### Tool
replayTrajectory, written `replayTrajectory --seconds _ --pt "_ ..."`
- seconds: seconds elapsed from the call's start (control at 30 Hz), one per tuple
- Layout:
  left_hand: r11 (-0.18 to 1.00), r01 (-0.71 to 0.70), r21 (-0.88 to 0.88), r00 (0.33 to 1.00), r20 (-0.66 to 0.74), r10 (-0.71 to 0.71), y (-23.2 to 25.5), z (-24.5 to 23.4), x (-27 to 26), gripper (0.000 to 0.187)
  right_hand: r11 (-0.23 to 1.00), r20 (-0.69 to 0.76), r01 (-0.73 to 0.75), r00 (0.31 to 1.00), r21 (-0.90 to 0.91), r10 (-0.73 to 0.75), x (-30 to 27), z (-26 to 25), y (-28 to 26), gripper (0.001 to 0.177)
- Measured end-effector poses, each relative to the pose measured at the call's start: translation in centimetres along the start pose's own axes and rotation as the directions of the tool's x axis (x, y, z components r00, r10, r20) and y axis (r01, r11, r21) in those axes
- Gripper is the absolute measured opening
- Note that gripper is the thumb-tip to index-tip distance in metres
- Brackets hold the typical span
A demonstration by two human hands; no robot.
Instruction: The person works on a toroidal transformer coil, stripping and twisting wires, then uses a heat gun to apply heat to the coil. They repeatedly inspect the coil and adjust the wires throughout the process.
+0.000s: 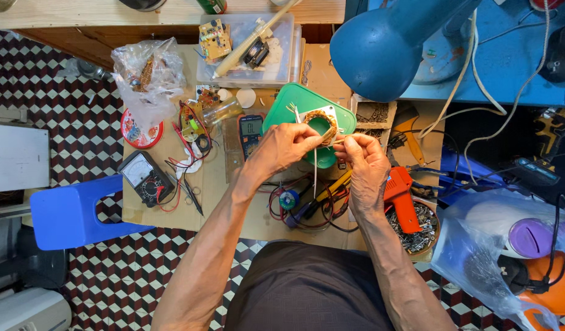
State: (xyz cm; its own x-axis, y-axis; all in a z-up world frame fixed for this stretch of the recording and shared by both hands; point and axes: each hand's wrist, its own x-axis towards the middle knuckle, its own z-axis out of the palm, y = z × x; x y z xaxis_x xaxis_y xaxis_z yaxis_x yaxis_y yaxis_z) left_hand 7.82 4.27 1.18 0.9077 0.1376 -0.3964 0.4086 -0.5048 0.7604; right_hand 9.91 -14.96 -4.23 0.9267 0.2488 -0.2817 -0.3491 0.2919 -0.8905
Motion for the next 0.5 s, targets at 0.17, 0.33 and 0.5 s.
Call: replayTrajectory --seconds 0.17,0.33,0.5 --pt "0.998 -0.059 -0.008 0.994 0.09 0.06 -0.2 -0.9 1.4 0.028 1.0 -0.004 -0.01 1.0 -0.014 0.009 0.1 -0.1 0.1 0.02" --pt "0.999 -0.026 -0.026 0.99 0.14 0.03 -0.2 -1.3 1.4 0.025 1.0 -0.006 -0.011 1.0 -0.023 0.011 0.3 -0.3 0.5 0.02" --pt "0.997 -0.025 0.073 0.983 0.182 0.011 0.0 -1.5 2.4 0.023 0.999 -0.011 -0.034 0.999 -0.038 0.033 0.3 -0.4 0.5 0.02"
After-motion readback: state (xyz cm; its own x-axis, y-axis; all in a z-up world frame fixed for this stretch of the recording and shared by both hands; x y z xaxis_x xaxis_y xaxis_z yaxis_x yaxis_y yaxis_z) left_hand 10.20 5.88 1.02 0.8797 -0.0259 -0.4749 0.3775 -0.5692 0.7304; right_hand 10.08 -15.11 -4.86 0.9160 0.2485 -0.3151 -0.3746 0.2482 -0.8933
